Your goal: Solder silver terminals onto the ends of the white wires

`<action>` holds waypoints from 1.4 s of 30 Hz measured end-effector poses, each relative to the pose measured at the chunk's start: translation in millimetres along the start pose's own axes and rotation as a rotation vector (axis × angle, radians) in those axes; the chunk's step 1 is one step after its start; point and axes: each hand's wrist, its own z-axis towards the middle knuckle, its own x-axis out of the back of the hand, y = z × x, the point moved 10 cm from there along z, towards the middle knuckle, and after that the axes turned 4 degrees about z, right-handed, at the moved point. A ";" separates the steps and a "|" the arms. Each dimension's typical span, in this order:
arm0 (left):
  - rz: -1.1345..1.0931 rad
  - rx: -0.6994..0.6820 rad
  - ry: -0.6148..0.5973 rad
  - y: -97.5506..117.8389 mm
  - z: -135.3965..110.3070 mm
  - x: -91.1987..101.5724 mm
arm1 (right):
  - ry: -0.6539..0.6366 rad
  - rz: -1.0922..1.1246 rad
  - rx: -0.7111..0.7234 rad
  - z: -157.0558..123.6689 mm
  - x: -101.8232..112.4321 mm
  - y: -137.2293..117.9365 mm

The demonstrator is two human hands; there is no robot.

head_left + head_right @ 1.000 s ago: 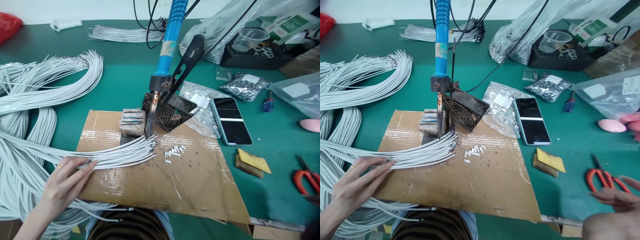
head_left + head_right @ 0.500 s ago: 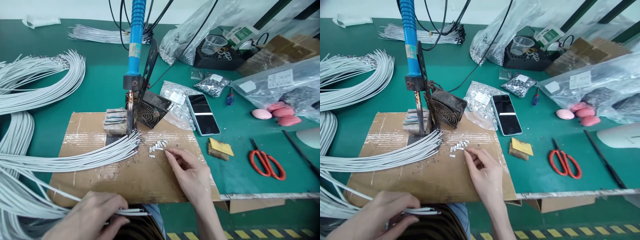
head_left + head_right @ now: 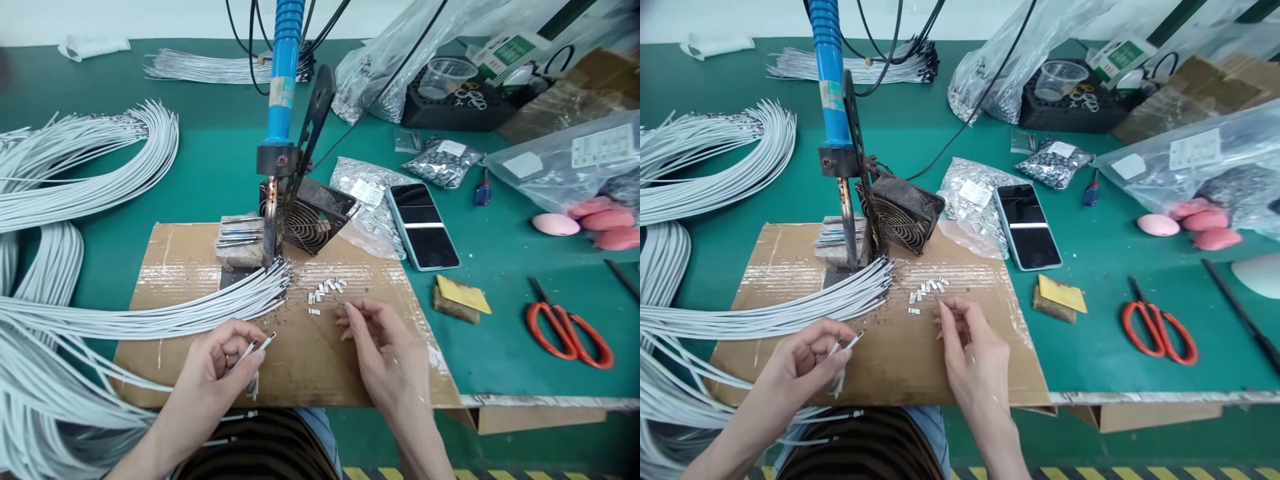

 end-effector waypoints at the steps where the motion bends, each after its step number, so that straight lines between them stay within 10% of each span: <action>1: -0.037 0.004 0.005 -1.0 -1.1 1.1 | -0.007 0.057 -0.022 -5.0 -2.0 -0.8; 13: -0.137 0.008 0.040 -0.5 -8.9 2.1 | -0.371 0.527 -0.124 -41.0 -73.9 -46.3; 29: -0.125 -0.009 0.024 6.2 -17.0 -0.1 | -0.420 0.569 -0.009 -39.6 -69.1 -62.3; 42: 0.013 0.045 0.184 12.7 -23.3 1.1 | -0.502 0.744 -0.349 -54.9 -84.0 -29.9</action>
